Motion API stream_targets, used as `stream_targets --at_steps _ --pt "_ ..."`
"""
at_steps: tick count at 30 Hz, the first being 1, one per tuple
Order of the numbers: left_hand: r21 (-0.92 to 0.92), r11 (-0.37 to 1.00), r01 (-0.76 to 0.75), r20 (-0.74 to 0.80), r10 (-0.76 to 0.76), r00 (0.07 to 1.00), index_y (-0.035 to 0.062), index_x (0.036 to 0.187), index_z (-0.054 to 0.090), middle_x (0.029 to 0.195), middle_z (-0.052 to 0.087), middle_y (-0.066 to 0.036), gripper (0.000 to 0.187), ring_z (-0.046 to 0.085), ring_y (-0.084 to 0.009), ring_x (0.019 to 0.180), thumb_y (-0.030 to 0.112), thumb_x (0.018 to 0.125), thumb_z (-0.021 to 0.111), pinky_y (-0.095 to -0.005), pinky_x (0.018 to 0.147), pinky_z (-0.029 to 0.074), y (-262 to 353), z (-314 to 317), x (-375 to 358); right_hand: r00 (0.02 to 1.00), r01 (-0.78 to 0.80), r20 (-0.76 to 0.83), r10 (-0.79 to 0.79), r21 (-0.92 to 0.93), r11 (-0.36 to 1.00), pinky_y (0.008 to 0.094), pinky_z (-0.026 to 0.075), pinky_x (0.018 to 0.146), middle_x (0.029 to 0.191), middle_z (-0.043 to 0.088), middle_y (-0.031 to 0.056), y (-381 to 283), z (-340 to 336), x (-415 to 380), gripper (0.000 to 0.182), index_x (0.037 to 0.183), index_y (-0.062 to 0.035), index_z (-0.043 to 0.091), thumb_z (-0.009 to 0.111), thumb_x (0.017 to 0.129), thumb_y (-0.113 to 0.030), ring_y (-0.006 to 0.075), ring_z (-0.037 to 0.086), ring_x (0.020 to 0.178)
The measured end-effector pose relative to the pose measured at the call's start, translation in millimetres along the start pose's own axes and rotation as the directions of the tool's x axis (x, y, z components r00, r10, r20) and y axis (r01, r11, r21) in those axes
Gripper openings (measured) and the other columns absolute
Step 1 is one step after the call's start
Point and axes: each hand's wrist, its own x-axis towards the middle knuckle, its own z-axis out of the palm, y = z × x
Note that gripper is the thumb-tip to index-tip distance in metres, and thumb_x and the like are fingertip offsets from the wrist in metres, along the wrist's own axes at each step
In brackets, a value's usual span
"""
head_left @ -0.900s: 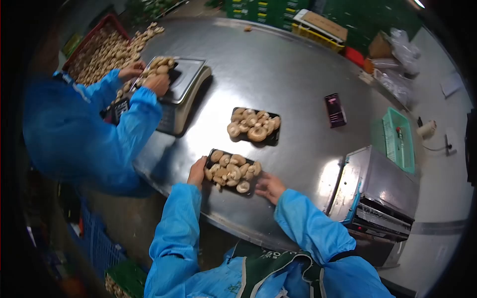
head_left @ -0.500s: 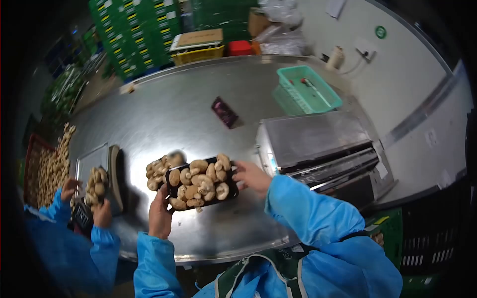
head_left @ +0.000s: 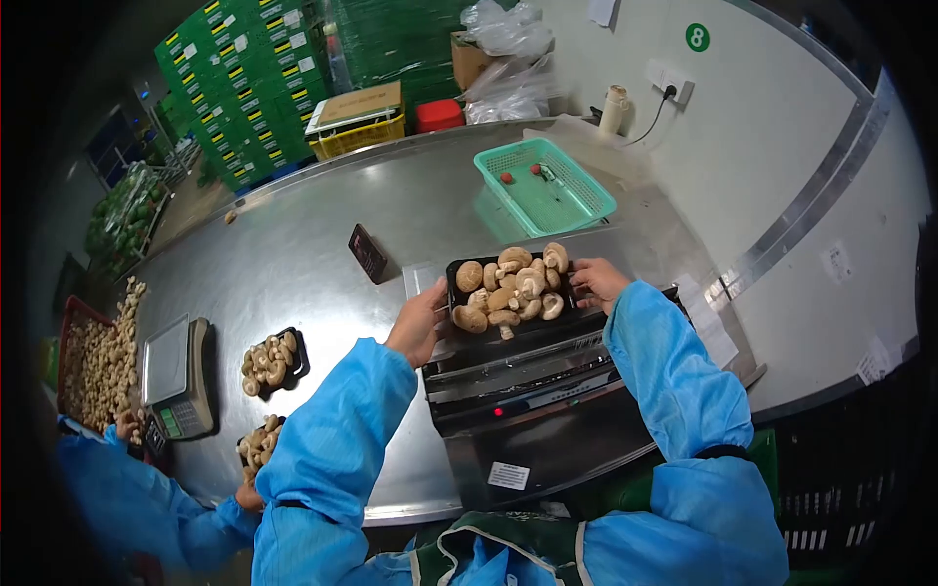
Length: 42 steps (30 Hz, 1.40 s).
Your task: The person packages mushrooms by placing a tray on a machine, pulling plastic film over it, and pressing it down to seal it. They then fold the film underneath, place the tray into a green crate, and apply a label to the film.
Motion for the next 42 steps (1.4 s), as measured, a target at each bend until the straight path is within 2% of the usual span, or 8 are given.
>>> stream_targets --at_steps 6,10,13,20,30,35,40,42 --pt "0.118 0.989 0.087 -0.168 -0.066 0.983 -0.0013 0.126 0.042 0.121 0.048 -0.013 0.051 0.043 -0.0228 0.114 0.039 0.095 0.039 -0.0380 0.098 0.034 -20.0 1.4 -8.1 0.998 0.028 0.055 -0.028 -0.004 1.000 0.0325 0.047 0.070 0.097 0.057 0.0082 10.8 -28.0 -1.7 0.038 0.120 -0.0035 0.053 0.054 0.082 -0.010 0.0166 0.053 0.079" --pt "0.465 0.882 -0.070 -0.169 0.166 0.971 0.0010 0.124 0.048 0.113 0.057 -0.012 0.046 0.053 -0.0202 0.104 0.033 0.092 0.048 -0.0339 0.088 0.042 -15.3 -29.5 -61.7 0.854 0.520 0.299 -0.427 -0.531 0.669 0.0258 0.047 0.073 0.100 0.060 0.0119 7.7 -87.0 -54.2 0.037 0.118 0.0051 0.052 0.053 0.085 -0.012 0.0142 0.057 0.083" --pt "0.501 0.864 -0.046 -0.258 0.200 0.945 -0.0014 0.127 0.045 0.118 0.055 -0.015 0.045 0.051 -0.0231 0.109 0.031 0.096 0.041 -0.0369 0.094 0.039 -3.7 -43.3 -65.1 0.930 0.338 0.275 -0.245 -0.374 0.864 0.0255 0.046 0.071 0.097 0.061 0.0115 18.9 -105.0 -64.8 0.036 0.117 0.0062 0.052 0.053 0.085 -0.010 0.0134 0.057 0.079" --pt "0.140 0.990 0.021 -0.171 0.003 0.985 -0.0017 0.139 0.020 0.141 0.027 -0.023 0.072 0.024 -0.0320 0.133 0.051 0.092 0.037 -0.0419 0.108 0.020 -8.6 2.9 7.4 0.932 0.360 0.153 -0.329 -0.269 0.893 0.0254 0.046 0.065 0.093 0.061 0.0102 18.5 -31.7 -36.3 0.039 0.118 0.0072 0.051 0.056 0.083 -0.008 0.0124 0.057 0.074" --pt "0.283 0.959 0.034 -0.066 -0.016 0.998 -0.0028 0.138 0.022 0.140 0.028 -0.023 0.065 0.030 -0.0313 0.130 0.043 0.095 0.035 -0.0386 0.105 0.029 -5.7 11.9 -28.8 0.891 0.437 0.100 -0.442 -0.449 0.780 0.0279 0.046 0.067 0.090 0.061 0.0116 24.2 -35.4 -0.2 0.035 0.111 0.0061 0.055 0.058 0.079 -0.008 0.0159 0.056 0.076" --pt "0.831 0.398 -0.389 0.204 0.434 0.878 0.0063 0.119 0.055 0.116 0.056 -0.013 0.038 0.052 -0.0243 0.108 0.020 0.084 0.061 -0.0354 0.092 0.042 -1.2 -48.4 -73.7 0.745 0.620 0.349 -0.569 -0.677 0.397 0.0351 0.045 0.073 0.089 0.059 0.0128 12.4 -90.5 -74.1 0.026 0.104 -0.0023 0.060 0.056 0.078 -0.006 0.0259 0.056 0.081" --pt "0.745 -0.412 -0.525 0.649 0.261 0.715 0.0173 0.107 0.062 0.098 0.059 -0.005 0.033 0.055 -0.0215 0.095 0.007 0.076 0.063 -0.0349 0.083 0.043 5.8 -38.9 -87.5 0.640 0.676 0.615 -0.461 -0.736 -0.043 0.0399 0.044 0.076 0.087 0.056 0.0111 17.3 -115.0 -90.9 0.030 0.100 -0.0089 0.061 0.059 0.071 -0.002 0.0313 0.053 0.086" --pt "0.673 -0.481 -0.562 0.684 0.114 0.721 0.0193 0.110 0.060 0.097 0.058 -0.004 0.035 0.055 -0.0204 0.094 0.006 0.077 0.058 -0.0346 0.084 0.042 3.2 -31.2 -77.0 0.603 0.675 0.695 -0.390 -0.706 -0.215 0.0375 0.043 0.076 0.088 0.055 0.0079 16.8 -111.5 -80.2 0.033 0.100 -0.0120 0.061 0.061 0.069 -0.002 0.0276 0.052 0.086"
